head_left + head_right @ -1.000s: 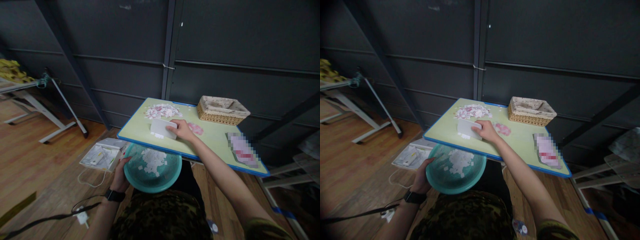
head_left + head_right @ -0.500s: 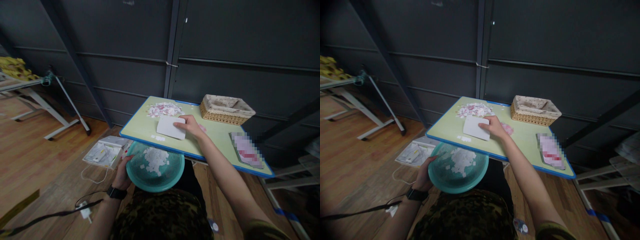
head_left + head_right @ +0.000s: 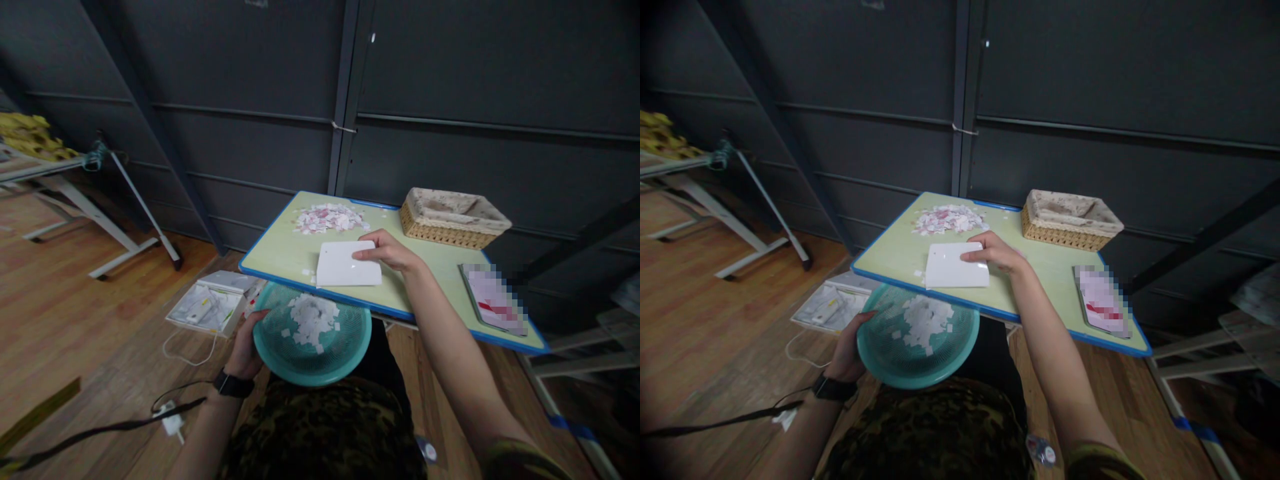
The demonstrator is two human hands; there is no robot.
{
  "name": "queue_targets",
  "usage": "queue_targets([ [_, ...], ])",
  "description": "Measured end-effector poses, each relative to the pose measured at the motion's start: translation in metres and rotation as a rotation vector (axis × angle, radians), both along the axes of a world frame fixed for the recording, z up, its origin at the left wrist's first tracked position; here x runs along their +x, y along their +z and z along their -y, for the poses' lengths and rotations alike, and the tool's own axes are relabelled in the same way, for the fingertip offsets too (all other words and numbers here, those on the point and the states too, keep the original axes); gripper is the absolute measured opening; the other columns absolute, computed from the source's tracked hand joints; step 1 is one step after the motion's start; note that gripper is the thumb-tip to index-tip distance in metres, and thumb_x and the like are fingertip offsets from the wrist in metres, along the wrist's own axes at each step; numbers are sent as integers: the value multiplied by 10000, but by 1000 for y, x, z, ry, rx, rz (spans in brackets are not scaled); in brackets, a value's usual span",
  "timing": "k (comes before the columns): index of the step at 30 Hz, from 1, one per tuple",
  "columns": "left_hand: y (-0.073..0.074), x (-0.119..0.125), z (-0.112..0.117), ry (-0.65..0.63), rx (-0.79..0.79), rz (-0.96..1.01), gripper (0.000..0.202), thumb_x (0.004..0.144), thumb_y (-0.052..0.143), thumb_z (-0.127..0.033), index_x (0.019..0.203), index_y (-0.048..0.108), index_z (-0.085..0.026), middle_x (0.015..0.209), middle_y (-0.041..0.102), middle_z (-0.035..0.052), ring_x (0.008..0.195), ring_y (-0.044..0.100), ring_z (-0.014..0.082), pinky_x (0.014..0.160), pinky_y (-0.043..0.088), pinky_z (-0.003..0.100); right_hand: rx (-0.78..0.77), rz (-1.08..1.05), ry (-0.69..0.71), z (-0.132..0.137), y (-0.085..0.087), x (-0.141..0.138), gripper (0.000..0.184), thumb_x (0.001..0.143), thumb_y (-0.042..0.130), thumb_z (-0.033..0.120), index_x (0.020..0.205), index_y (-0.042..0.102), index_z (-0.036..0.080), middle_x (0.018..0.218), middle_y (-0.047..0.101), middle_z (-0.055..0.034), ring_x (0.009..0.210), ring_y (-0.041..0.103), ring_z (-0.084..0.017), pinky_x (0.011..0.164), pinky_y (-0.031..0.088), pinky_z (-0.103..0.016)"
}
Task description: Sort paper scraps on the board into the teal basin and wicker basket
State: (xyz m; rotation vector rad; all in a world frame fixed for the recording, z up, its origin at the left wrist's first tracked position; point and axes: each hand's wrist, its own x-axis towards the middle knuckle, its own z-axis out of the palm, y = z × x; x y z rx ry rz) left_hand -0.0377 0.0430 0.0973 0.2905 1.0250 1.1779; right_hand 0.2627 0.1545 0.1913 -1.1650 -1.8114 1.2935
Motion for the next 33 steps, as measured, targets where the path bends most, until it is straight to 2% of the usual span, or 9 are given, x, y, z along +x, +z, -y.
queue_targets([
  [2, 1, 1, 1, -9, 10, -3, 102, 713, 586, -159, 771, 657, -114, 612, 700, 39, 541, 644, 178, 584, 547, 308, 28, -42, -97, -2, -2, 0, 301, 582, 741, 376, 679, 625, 116, 551, 547, 23, 488, 451, -81, 454, 295, -216],
  [4, 3, 1, 1, -14, 20, -5, 86, 708, 591, -161, 744, 654, -116, 589, 691, 34, 528, 638, 175, 576, 544, 304, 43, -29, -128, -3, -3, 0, 296, 582, 739, 372, 675, 625, 115, 547, 546, 23, 484, 448, -81, 449, 289, -217],
  [9, 6, 2, 2, -35, 35, -3, 115, 706, 593, -167, 775, 669, -114, 578, 689, 34, 484, 616, 170, 529, 527, 299, 11, 23, -19, -1, -2, -2, 276, 593, 731, 363, 668, 636, 114, 566, 568, 13, 494, 455, -81, 461, 297, -220],
  [14, 4, 1, 2, -32, 18, -7, 112, 711, 597, -179, 762, 671, -113, 585, 692, 39, 512, 625, 178, 573, 526, 313, -1, -7, -61, 1, -2, -2, 284, 587, 736, 362, 694, 644, 115, 573, 582, 13, 494, 468, -84, 460, 305, -220],
  [19, 2, 0, 1, -9, 21, 3, 69, 678, 621, -169, 699, 658, -115, 586, 690, 34, 510, 617, 169, 548, 506, 287, -37, 2, 73, 1, -5, -6, 298, 599, 737, 371, 714, 654, 110, 603, 588, 7, 520, 473, -80, 486, 323, -221],
  [22, 2, 0, 1, -8, 30, 11, 57, 669, 629, -171, 668, 647, -117, 569, 681, 20, 499, 610, 160, 531, 499, 275, 27, -28, -29, -4, -10, -7, 312, 608, 733, 393, 698, 635, 111, 570, 549, 23, 502, 441, -71, 470, 292, -220],
  [24, 2, 0, 1, -17, 26, 7, 66, 678, 621, -173, 686, 654, -116, 572, 682, 21, 501, 611, 162, 534, 502, 279, 94, -34, -134, -8, -14, -7, 330, 620, 721, 418, 697, 625, 111, 553, 526, 31, 488, 421, -69, 455, 273, -219],
  [26, 2, -1, 1, -22, 15, 4, 85, 690, 611, -171, 721, 665, -114, 600, 696, 33, 519, 621, 169, 553, 513, 291, 124, -12, -178, -11, -17, -8, 343, 628, 710, 432, 708, 625, 109, 540, 515, 33, 477, 410, -70, 447, 269, -219],
  [33, 2, -1, 0, -18, 20, 13, 61, 677, 623, -157, 699, 658, -111, 601, 698, 37, 517, 625, 161, 548, 516, 277, -26, 11, 57, 0, -12, -15, 337, 629, 710, 420, 734, 651, 105, 623, 603, -9, 526, 472, -84, 479, 338, -220],
])
